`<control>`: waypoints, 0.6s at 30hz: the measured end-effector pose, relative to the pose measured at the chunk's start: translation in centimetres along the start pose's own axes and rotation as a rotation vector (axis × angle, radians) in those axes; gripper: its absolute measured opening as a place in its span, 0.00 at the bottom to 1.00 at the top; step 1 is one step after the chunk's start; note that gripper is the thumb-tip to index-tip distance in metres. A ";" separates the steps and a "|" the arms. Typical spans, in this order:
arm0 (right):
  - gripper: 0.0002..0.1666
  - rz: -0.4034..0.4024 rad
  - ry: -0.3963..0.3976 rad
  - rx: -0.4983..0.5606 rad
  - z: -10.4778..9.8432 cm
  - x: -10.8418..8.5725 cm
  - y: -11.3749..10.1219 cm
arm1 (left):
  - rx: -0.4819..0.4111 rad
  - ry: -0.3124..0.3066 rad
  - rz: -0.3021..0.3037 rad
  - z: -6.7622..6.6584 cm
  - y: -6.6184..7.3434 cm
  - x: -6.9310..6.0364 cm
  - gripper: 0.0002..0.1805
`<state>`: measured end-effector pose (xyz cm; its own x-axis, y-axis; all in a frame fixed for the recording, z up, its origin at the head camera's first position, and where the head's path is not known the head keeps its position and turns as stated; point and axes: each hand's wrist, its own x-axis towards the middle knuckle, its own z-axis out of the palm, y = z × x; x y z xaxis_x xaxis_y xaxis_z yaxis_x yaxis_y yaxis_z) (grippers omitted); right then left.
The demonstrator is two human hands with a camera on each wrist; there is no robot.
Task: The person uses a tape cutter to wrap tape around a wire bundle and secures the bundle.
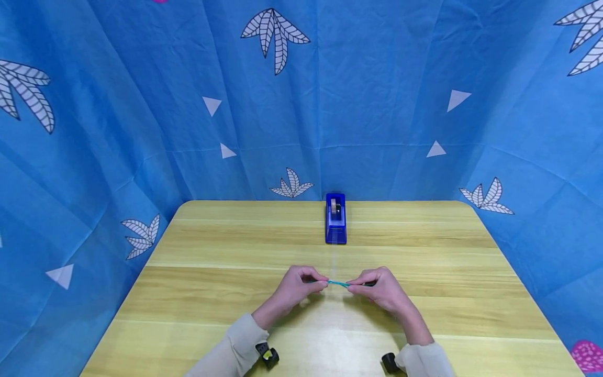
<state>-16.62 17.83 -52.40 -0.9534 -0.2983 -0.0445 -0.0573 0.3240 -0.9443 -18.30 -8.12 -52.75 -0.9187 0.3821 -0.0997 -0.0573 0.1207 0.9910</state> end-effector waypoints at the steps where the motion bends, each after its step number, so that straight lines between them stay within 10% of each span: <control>1: 0.10 -0.017 0.003 -0.009 0.0 0.0 0.0 | -0.019 -0.008 -0.016 0.0 0.0 0.1 0.08; 12: 0.07 -0.170 0.066 -0.070 0.3 0.3 0.3 | -0.148 -0.053 -0.121 0.0 -0.2 0.7 0.09; 18: 0.12 -0.075 0.043 -0.044 0.0 0.2 0.2 | -0.120 -0.043 -0.065 0.0 -0.1 0.6 0.08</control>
<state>-16.83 17.87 -52.62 -0.9577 -0.2848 0.0402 -0.1406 0.3418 -0.9292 -18.86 -7.85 -52.90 -0.8940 0.4165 -0.1652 -0.1647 0.0374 0.9856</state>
